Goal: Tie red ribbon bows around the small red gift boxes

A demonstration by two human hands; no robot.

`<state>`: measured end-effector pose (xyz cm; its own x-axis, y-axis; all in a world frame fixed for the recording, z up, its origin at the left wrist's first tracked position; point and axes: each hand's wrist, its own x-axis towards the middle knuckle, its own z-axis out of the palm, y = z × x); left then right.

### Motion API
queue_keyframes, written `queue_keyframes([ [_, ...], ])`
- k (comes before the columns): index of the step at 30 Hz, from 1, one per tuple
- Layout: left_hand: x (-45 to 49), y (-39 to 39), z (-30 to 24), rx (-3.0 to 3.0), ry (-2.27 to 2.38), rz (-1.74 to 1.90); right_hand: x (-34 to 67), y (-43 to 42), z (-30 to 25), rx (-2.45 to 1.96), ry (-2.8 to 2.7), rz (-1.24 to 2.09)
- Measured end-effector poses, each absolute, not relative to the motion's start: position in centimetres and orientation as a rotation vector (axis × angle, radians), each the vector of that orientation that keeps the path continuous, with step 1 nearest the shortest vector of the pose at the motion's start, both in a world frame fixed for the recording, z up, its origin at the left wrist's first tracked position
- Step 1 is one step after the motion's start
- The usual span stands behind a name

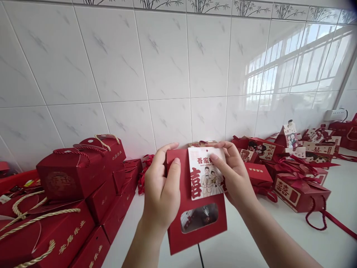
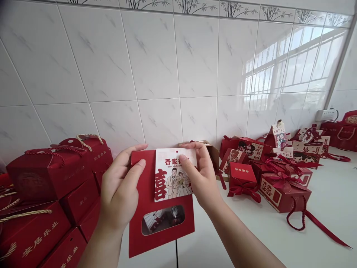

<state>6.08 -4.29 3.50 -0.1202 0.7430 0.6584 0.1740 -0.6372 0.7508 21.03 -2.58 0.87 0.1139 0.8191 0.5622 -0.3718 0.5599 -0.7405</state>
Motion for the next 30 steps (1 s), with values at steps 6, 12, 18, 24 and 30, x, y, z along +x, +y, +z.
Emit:
queue_keyframes([
  [6,7.1,-4.2,2.8,1.69,0.835,1.806,20.7,-2.9,0.5,-0.422,-1.131,0.934],
  [12,7.4,-4.5,3.3,1.666,0.792,1.755,20.5,-3.1,0.5,-0.45,-1.159,0.944],
  [18,6.8,-4.1,3.4,1.796,0.859,1.652,20.4,-3.5,0.5,-0.472,-1.162,0.93],
  [24,6.8,-4.6,3.5,1.699,0.813,1.628,20.2,-3.8,0.5,-0.482,-1.176,0.908],
  [30,7.0,-4.7,3.4,1.748,0.841,1.691,20.4,-3.9,0.8,-0.507,-1.206,0.87],
])
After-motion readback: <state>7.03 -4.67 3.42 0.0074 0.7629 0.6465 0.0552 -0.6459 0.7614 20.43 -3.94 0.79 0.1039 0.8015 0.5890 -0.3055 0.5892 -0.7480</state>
